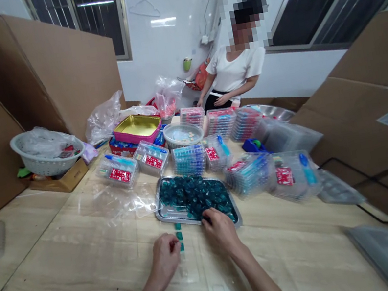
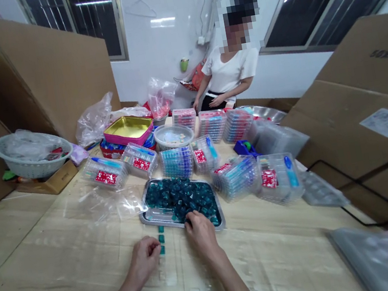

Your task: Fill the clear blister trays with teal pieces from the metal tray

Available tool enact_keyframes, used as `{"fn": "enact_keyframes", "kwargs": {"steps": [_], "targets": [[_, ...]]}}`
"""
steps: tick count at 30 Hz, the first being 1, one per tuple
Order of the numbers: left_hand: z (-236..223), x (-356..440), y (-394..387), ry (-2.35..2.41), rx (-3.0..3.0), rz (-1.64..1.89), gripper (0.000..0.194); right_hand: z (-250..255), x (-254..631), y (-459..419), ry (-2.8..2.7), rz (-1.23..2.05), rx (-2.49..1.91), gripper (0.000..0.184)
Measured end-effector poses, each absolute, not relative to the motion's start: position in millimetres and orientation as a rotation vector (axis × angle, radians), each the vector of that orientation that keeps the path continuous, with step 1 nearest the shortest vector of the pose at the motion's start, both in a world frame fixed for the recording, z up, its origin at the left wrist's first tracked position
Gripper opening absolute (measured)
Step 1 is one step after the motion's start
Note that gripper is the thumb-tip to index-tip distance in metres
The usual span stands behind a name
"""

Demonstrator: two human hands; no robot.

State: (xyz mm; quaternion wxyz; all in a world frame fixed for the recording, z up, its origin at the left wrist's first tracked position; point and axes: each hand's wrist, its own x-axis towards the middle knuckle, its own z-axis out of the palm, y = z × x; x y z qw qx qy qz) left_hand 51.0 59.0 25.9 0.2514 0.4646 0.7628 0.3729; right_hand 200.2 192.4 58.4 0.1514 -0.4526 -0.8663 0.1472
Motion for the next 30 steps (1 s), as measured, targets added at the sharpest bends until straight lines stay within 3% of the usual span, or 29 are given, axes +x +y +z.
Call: {"fn": "enact_keyframes", "kwargs": {"steps": [7,14,22,25,30], "targets": [[27,50,57,2.006,1.14,1.169,0.015,48,207,191,-2.317,0.606,-1.143,0.019],[48,66,52,1.819,1.052,1.393,0.016,50,201,155,-1.844,1.331,-0.983,0.013],[66,77,47,1.338,0.44,1.635,0.018,67,189,112,-1.874,1.261,-0.773,0.013],[68,73,43,1.259,0.433,1.632,0.02,64,189,111,-1.729,1.489,-0.84,0.009],[69,69,39,1.218,0.532,1.553,0.017,59,192,116,-1.41,2.024,-0.816,0.03]]}}
